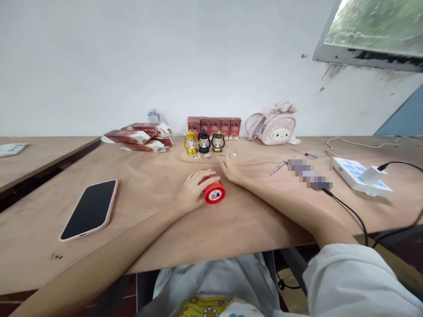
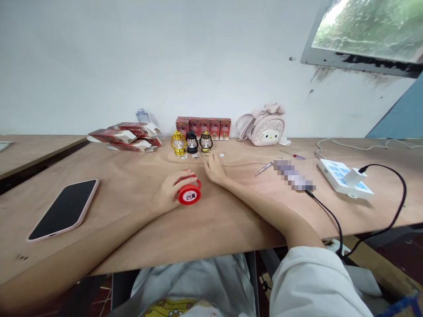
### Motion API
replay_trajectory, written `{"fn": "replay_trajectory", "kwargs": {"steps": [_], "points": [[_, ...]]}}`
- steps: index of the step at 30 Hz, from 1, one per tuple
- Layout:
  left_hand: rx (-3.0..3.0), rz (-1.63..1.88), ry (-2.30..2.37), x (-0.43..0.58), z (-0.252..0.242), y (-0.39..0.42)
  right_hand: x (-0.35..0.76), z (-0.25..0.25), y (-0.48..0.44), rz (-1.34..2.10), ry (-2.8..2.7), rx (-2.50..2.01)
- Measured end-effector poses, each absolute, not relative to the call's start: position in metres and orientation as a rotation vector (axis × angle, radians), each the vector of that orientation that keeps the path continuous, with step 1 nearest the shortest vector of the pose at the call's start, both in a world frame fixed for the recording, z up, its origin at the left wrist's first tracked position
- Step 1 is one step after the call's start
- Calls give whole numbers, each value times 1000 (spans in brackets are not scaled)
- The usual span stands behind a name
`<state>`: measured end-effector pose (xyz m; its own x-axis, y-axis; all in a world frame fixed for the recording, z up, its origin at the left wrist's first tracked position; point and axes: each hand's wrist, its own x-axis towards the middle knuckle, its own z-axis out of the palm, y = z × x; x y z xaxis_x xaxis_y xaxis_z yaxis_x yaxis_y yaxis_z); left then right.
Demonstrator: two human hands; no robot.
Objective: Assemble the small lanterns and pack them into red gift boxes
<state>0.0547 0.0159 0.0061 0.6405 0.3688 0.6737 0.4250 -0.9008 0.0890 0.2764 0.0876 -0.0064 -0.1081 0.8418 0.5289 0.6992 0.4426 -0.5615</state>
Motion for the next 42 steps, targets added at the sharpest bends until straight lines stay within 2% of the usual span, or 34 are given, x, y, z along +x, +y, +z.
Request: {"fn": "replay_trajectory", "kwargs": {"steps": [2,5,20,42], "points": [[-2778,-1129,-732,55,5,17,305,-5,114,7,-1972,-1539],[-2812,-1112,-821,54,7,18,337,-8,139,31,-2021,-1625],[-2866,-990,-881,55,8,17,347,-19,150,-5,-2208,-1536],[-2783,-1090,-1023,47,10,32,265,-9,29,-24,-2322,-1246]]}}
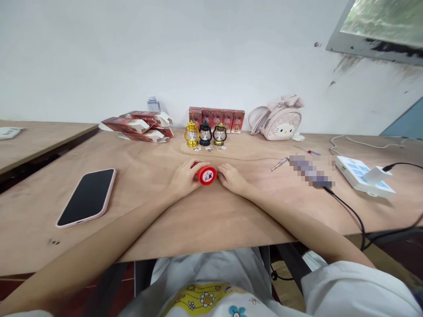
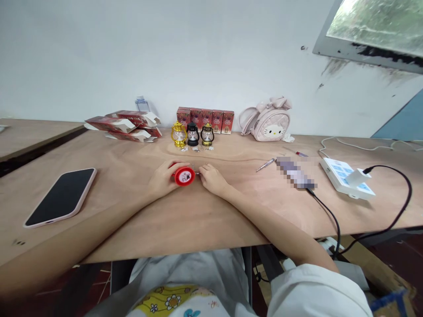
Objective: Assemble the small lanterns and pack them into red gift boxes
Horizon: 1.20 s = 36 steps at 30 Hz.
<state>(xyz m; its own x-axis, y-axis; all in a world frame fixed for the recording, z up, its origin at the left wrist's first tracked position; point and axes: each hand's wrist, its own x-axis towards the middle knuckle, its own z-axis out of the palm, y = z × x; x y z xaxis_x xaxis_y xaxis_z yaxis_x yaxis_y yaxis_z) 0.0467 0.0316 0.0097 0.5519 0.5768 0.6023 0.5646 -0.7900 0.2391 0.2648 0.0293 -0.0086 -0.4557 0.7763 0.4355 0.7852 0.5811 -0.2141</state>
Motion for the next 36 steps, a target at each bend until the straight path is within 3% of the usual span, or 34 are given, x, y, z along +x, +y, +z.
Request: {"fn": "replay_trajectory", "kwargs": {"steps": [9,21,36], "points": [[2689,1119,1079,41,8,42,270,-8,33,354,-2089,-1158],[2632,1119,982,42,9,40,268,-7,30,112,-2245,-1234],[2622,1102,992,43,10,40,265,0,14,145,-1795,-975]]}}
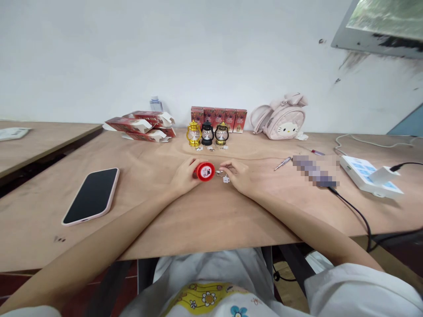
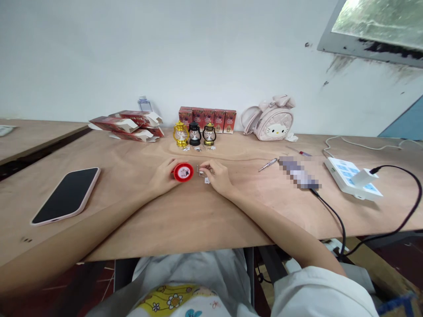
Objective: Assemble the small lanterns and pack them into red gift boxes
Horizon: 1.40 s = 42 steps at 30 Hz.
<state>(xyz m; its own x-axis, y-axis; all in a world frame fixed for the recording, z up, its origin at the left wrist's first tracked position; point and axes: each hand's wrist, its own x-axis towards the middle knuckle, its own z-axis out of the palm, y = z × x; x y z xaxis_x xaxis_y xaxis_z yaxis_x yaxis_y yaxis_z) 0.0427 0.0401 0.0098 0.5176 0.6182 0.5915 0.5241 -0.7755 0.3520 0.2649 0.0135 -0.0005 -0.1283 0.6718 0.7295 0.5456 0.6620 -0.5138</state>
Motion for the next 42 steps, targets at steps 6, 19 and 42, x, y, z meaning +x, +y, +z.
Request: {"fn": "replay_trajectory", "kwargs": {"steps": [6,19,42], "points": [[2621,1102,999,43,10,40,252,3,0,-109,-1646,-751],[2731,1058,885,51,8,32,248,-6,-2,-464,-1972,-559],[2594,1089,1009,48,11,33,270,-2,24,31,-2085,-1309]]}}
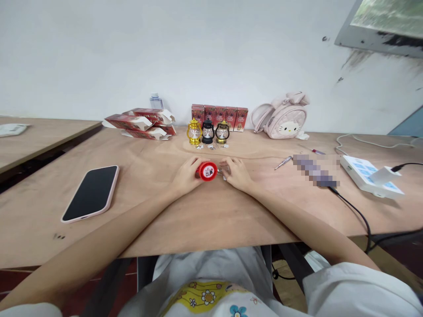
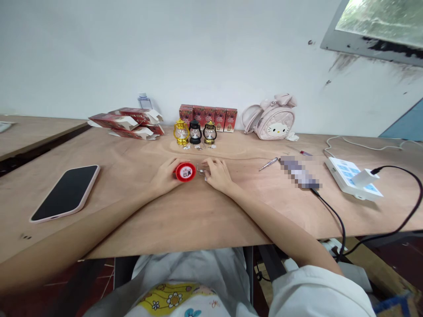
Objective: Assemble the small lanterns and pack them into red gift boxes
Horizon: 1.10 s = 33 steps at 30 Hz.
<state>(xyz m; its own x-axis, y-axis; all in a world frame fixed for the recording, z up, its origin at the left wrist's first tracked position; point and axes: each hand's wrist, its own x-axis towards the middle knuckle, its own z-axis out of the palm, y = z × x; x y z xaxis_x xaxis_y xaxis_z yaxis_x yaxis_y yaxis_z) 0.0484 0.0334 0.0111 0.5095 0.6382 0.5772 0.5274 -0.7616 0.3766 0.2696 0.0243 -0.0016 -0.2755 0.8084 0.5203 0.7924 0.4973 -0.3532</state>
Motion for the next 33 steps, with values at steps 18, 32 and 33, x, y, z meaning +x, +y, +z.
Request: {"fn": "replay_trajectory", "kwargs": {"steps": [18,32,33], "points": [[2624,1066,1014,48,11,32,269,6,23,30,-2265,-1460],[2645,1057,1004,49,12,32,272,13,21,-25,-2338,-1523],[2643,1058,1002,48,11,32,272,12,22,-39,-2333,-1519]]}}
